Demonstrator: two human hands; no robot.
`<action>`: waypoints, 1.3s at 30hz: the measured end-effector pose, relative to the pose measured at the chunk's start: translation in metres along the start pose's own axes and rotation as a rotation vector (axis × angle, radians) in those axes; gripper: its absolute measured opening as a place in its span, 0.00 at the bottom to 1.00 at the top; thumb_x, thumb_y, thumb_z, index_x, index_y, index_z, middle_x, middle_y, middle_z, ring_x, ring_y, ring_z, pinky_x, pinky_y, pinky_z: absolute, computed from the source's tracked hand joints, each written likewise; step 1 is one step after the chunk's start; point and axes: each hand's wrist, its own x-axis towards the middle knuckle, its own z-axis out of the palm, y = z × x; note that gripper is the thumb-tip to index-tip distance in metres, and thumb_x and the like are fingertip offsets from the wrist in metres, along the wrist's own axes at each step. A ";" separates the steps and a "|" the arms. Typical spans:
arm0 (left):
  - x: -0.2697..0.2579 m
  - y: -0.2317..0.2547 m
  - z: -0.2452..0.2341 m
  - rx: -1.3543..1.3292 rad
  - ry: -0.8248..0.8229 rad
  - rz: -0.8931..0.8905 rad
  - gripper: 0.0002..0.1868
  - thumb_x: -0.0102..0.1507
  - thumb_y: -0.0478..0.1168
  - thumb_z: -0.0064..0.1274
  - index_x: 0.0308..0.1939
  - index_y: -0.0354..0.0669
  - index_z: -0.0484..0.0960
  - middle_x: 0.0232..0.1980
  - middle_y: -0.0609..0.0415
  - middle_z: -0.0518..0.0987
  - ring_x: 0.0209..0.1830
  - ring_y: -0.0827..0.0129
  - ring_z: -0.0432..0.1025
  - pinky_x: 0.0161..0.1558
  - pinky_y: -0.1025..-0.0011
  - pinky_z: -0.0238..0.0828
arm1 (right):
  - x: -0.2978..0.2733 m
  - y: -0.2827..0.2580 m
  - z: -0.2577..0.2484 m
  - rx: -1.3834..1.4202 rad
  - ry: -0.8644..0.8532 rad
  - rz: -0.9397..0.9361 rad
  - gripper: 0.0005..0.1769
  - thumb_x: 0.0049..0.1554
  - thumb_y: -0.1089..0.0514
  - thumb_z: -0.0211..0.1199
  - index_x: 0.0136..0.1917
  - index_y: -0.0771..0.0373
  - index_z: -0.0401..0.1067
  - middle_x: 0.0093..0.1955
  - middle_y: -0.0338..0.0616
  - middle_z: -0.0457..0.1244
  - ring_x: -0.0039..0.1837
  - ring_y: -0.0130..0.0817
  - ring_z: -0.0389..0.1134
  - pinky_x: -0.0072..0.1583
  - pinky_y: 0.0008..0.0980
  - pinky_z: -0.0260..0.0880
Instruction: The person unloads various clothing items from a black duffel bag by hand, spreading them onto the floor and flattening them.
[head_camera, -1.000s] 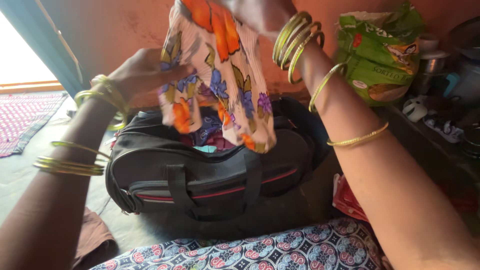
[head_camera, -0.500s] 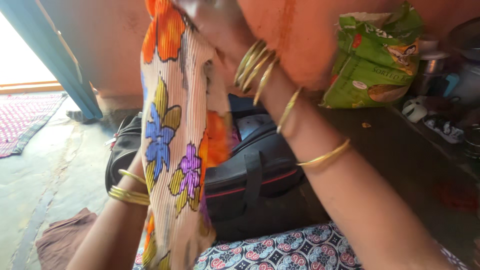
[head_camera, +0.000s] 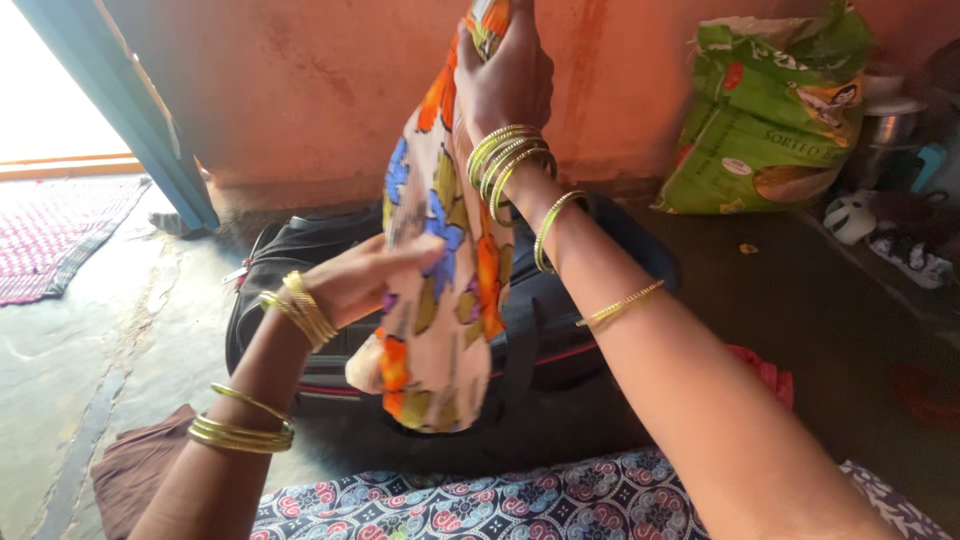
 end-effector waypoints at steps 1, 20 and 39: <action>0.002 -0.001 0.004 0.010 0.057 0.013 0.32 0.61 0.46 0.61 0.67 0.37 0.73 0.59 0.48 0.81 0.55 0.64 0.78 0.60 0.61 0.75 | -0.001 0.000 0.000 0.003 -0.010 0.032 0.27 0.59 0.46 0.66 0.68 0.46 0.62 0.51 0.46 0.74 0.53 0.53 0.75 0.52 0.51 0.74; -0.017 0.006 -0.043 0.259 0.480 0.098 0.33 0.63 0.66 0.49 0.48 0.37 0.85 0.45 0.51 0.87 0.43 0.73 0.81 0.47 0.71 0.78 | -0.057 0.003 -0.035 0.210 -1.274 -0.556 0.53 0.35 0.42 0.81 0.69 0.61 0.66 0.63 0.49 0.69 0.65 0.45 0.70 0.63 0.39 0.70; -0.079 -0.007 -0.094 -0.333 0.175 0.361 0.45 0.62 0.71 0.42 0.72 0.45 0.66 0.68 0.47 0.74 0.63 0.56 0.74 0.62 0.52 0.72 | -0.148 -0.046 -0.032 0.035 -0.735 -0.879 0.26 0.58 0.48 0.71 0.68 0.50 0.72 0.56 0.43 0.71 0.62 0.41 0.72 0.63 0.45 0.69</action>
